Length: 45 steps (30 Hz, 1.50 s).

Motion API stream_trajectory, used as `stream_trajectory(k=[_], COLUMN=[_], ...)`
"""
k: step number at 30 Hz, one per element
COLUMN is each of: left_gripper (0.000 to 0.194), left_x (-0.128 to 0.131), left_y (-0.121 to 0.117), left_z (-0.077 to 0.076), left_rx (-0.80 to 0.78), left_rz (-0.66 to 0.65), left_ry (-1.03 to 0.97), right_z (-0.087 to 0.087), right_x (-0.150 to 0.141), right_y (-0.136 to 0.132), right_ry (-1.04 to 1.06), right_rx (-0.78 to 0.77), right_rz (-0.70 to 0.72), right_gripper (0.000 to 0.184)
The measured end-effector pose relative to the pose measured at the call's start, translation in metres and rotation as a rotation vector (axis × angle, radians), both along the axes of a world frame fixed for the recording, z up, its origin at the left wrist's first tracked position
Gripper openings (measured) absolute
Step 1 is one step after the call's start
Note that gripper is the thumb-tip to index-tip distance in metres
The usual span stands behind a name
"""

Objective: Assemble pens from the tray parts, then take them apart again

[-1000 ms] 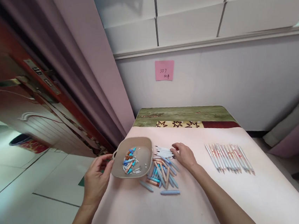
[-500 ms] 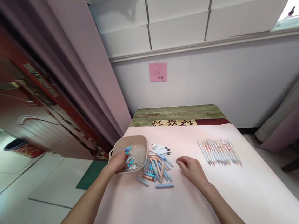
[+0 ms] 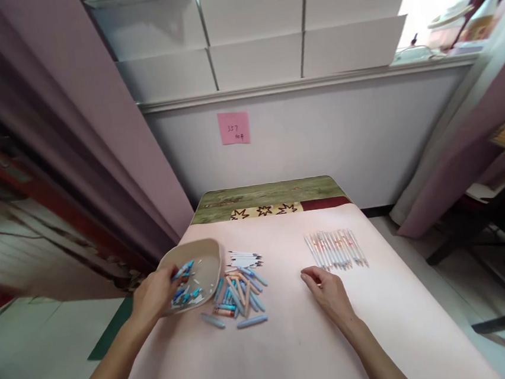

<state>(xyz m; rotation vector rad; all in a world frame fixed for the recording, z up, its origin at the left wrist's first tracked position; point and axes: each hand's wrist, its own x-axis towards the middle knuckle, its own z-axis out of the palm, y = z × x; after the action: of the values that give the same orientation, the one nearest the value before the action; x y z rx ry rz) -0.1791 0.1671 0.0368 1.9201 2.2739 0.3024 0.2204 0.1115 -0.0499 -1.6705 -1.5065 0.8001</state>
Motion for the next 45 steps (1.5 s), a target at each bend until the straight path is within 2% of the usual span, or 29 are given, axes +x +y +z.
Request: stream_trajectory(k=[1, 3, 6, 9, 11, 14, 16, 18, 21, 23, 28, 33, 35, 37, 40, 43, 45], left_gripper=[0.015, 0.015, 0.012, 0.020, 0.027, 0.037, 0.039, 0.040, 0.055, 0.058, 0.044, 0.037, 0.040, 0.043, 0.045, 0.042, 0.041], left_x=[0.011, 0.038, 0.085, 0.119, 0.129, 0.130, 0.126, 0.121, 0.112, 0.106, 0.090, 0.087, 0.087, 0.085, 0.080, 0.079, 0.081], left_y=[-0.008, -0.027, -0.052, -0.064, -0.067, -0.076, -0.090, -0.107, -0.125, -0.128, -0.107, -0.091, -0.090, -0.093, -0.098, -0.104, -0.109], left_z=[0.005, 0.007, -0.007, -0.025, -0.035, -0.053, -0.069, -0.085, -0.104, -0.110, -0.119, -0.128, -0.131, -0.133, -0.134, -0.132, -0.129], left_rx=[0.042, 0.018, -0.090, -0.203, -0.228, -0.152, -0.033, 0.085, 0.189, 0.226, 0.315, 0.422, 0.457, 0.481, 0.510, 0.549, 0.586], left_rz=[-0.024, -0.187, -0.400, -0.356, -0.319, -0.274, -0.230, -0.187, -0.139, -0.135, -0.168, -0.244, -0.257, -0.268, -0.299, -0.311, -0.293], left_ry=[0.041, -0.003, -0.060, 0.139, 0.245, 0.253, 0.197, 0.114, -0.024, -0.101, -0.205, -0.189, -0.166, -0.143, -0.103, -0.037, 0.022], right_z=[-0.002, -0.006, -0.005, -0.004, -0.006, -0.016, -0.024, -0.029, -0.029, -0.028, -0.033, -0.040, -0.039, -0.035, -0.024, -0.014, -0.010], right_x=[0.012, 0.034, 0.053, 0.048, 0.031, -0.007, -0.034, -0.057, -0.083, -0.094, -0.111, -0.124, -0.120, -0.105, -0.059, -0.010, 0.011], right_y=[0.000, 0.002, 0.012, 0.018, 0.013, -0.007, -0.021, -0.028, -0.020, -0.007, 0.019, 0.023, 0.023, 0.025, 0.035, 0.050, 0.059], right_ry=[-0.018, -0.096, -0.273, -0.403, -0.392, -0.249, -0.197, -0.178, -0.119, -0.087, -0.028, -0.035, -0.055, -0.111, -0.264, -0.424, -0.512], right_rx=[-0.002, -0.017, -0.029, -0.021, -0.028, -0.053, -0.031, -0.067, -0.098, -0.088, -0.031, 0.023, 0.033, 0.036, 0.013, -0.062, -0.131], right_rz=[-0.078, -0.224, -0.300, -0.221, -0.127, 0.090, 0.221, 0.241, 0.263, 0.287, 0.256, 0.162, 0.145, 0.101, -0.034, -0.189, -0.233], right_gripper=[0.033, 0.031, 0.026, 0.023, 0.023, 0.026, 0.057, 0.085, 0.100, 0.095, 0.055, 0.044, 0.042, 0.037, 0.020, 0.020, 0.019])
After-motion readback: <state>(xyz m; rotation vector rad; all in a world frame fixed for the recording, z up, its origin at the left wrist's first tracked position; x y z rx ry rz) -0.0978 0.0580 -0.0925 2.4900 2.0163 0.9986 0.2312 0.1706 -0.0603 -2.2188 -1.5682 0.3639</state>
